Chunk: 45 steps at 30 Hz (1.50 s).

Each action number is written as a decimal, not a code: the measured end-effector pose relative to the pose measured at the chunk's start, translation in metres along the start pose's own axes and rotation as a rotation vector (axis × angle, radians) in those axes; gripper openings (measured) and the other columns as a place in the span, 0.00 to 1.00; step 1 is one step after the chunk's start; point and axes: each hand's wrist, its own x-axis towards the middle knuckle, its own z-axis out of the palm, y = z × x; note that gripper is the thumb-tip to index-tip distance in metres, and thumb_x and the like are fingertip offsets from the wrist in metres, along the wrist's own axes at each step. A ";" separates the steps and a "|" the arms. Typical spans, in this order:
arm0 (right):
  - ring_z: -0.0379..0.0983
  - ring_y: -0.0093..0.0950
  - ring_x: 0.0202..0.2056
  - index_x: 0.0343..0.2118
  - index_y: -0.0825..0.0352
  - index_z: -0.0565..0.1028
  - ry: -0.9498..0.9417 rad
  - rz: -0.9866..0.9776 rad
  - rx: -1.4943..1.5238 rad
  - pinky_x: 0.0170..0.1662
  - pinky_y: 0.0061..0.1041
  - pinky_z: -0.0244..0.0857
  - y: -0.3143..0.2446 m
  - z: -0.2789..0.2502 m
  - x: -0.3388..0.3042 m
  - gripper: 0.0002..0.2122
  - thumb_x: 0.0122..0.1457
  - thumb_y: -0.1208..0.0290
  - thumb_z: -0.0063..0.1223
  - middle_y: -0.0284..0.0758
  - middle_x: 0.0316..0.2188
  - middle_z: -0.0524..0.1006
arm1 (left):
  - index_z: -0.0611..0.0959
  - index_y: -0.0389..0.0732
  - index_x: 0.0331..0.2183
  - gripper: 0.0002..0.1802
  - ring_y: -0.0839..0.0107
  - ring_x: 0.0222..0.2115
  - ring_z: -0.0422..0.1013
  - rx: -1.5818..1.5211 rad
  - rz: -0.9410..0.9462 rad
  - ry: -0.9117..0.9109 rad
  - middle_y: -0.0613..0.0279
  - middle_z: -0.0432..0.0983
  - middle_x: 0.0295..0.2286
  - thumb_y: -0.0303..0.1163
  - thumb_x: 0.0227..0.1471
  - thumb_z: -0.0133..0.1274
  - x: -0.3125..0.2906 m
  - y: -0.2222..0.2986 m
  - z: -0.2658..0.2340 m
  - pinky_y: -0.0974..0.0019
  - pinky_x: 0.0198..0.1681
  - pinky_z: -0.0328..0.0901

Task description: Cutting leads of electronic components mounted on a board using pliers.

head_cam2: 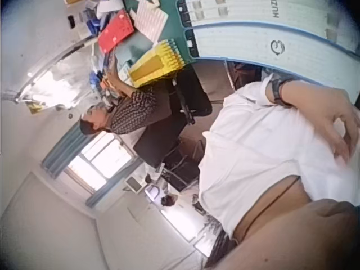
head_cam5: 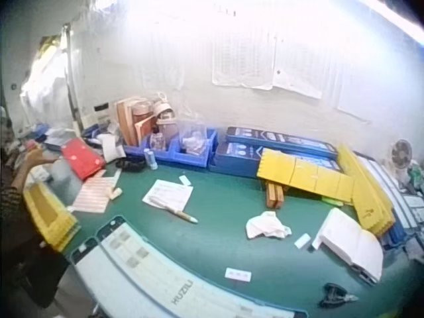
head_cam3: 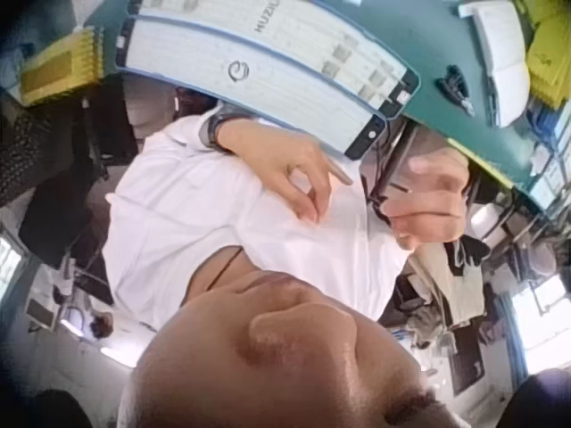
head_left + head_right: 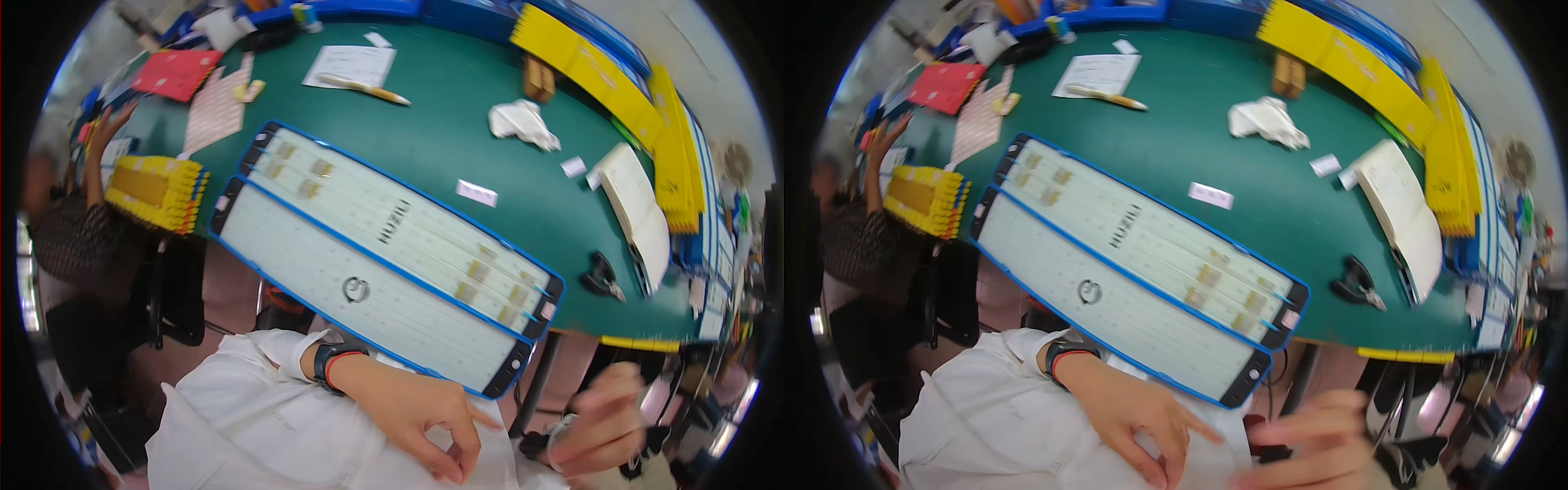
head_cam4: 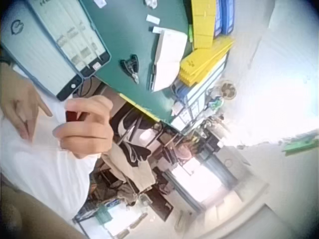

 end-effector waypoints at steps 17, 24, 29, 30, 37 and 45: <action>0.66 0.20 0.30 0.32 0.71 0.72 0.245 0.861 -0.315 0.36 0.18 0.60 0.149 -0.069 0.056 0.06 0.61 0.73 0.51 0.29 0.26 0.72 | 0.80 0.31 0.28 0.17 0.79 0.19 0.70 0.244 -0.361 1.486 0.63 0.74 0.19 0.33 0.62 0.44 -0.093 0.063 -0.031 0.76 0.24 0.68; 0.73 0.24 0.25 0.35 0.69 0.78 -0.267 0.457 -0.769 0.28 0.21 0.65 0.102 0.013 0.092 0.07 0.52 0.79 0.58 0.35 0.32 0.79 | 0.82 0.32 0.26 0.18 0.78 0.20 0.73 0.087 -0.366 1.323 0.62 0.77 0.20 0.33 0.62 0.45 -0.078 0.057 -0.032 0.77 0.24 0.67; 0.74 0.26 0.25 0.34 0.67 0.79 -0.488 0.539 -0.207 0.26 0.22 0.67 0.053 0.086 0.115 0.10 0.46 0.82 0.63 0.36 0.32 0.80 | 0.82 0.33 0.26 0.17 0.79 0.22 0.75 0.075 -0.374 1.152 0.62 0.78 0.21 0.32 0.61 0.46 -0.069 0.056 -0.028 0.76 0.25 0.69; 0.74 0.26 0.25 0.33 0.67 0.79 -0.574 0.534 -0.166 0.26 0.21 0.66 0.053 0.091 0.117 0.10 0.45 0.82 0.63 0.35 0.30 0.80 | 0.82 0.33 0.26 0.16 0.78 0.22 0.76 0.093 -0.377 1.099 0.61 0.79 0.21 0.32 0.61 0.47 -0.069 0.056 -0.028 0.75 0.25 0.70; 0.73 0.25 0.24 0.28 0.68 0.80 -0.471 0.461 -0.258 0.25 0.19 0.66 0.065 0.080 0.127 0.09 0.43 0.85 0.63 0.34 0.25 0.79 | 0.80 0.36 0.42 0.16 0.63 0.42 0.75 0.602 -0.289 1.149 0.51 0.78 0.39 0.38 0.58 0.50 -0.091 0.071 -0.029 0.63 0.47 0.67; 0.73 0.19 0.21 0.29 0.72 0.79 -0.128 0.812 -0.104 0.22 0.15 0.64 0.097 0.076 0.187 0.01 0.53 0.82 0.58 0.36 0.24 0.77 | 0.65 0.38 0.57 0.35 0.51 0.59 0.53 1.359 -0.750 1.812 0.46 0.59 0.56 0.49 0.56 0.49 -0.185 0.063 -0.071 0.54 0.61 0.45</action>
